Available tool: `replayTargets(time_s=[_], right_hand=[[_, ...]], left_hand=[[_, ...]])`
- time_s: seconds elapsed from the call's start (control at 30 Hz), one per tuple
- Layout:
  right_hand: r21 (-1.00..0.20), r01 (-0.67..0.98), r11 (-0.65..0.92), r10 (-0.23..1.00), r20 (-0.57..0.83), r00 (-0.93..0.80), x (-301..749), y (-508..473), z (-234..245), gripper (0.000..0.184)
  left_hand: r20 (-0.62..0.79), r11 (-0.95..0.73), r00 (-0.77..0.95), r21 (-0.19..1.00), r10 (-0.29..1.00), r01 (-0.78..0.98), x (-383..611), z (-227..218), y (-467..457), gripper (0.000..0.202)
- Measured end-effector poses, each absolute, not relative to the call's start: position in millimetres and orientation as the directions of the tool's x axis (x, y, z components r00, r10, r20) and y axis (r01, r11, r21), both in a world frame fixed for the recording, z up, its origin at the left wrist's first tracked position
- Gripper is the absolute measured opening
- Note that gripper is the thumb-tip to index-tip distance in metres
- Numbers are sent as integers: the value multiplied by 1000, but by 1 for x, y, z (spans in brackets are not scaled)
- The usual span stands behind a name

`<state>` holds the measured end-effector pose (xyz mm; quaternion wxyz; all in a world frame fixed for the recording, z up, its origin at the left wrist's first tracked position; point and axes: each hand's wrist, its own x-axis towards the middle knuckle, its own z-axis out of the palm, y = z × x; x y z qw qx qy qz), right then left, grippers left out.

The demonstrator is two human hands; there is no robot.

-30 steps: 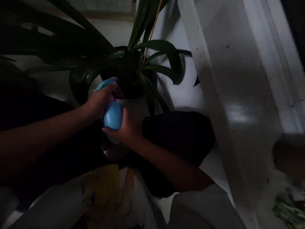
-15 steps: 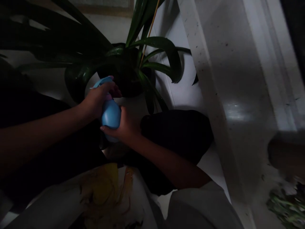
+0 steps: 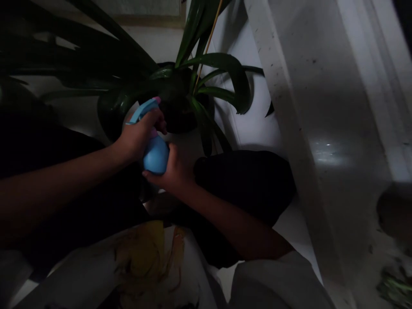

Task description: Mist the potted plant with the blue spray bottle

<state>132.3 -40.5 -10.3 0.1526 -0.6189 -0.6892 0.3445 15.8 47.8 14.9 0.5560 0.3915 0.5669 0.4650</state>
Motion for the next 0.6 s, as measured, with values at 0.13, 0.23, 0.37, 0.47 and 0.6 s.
replayTargets(time_s=[0.13,0.23,0.37,0.47,0.6], right_hand=[[-646,761,-56,951,-267,-157,131,-38,-6,103],[-650,755,-84,947,-287,-142,131,-39,-6,103],[-689,723,-50,955,-244,-167,132,-39,-10,102],[-698,715,-38,957,-231,-175,132,-38,-11,104],[-683,722,-114,947,-295,-130,131,-38,-8,107]], left_hand=[[-310,291,-96,942,946,-167,17,14,50,11],[-326,315,-50,936,944,-159,18,14,52,12],[-260,255,-30,959,965,-123,16,13,51,18],[-247,244,-3,960,969,-140,16,14,51,20],[-338,333,-14,931,941,-147,20,16,54,23]])
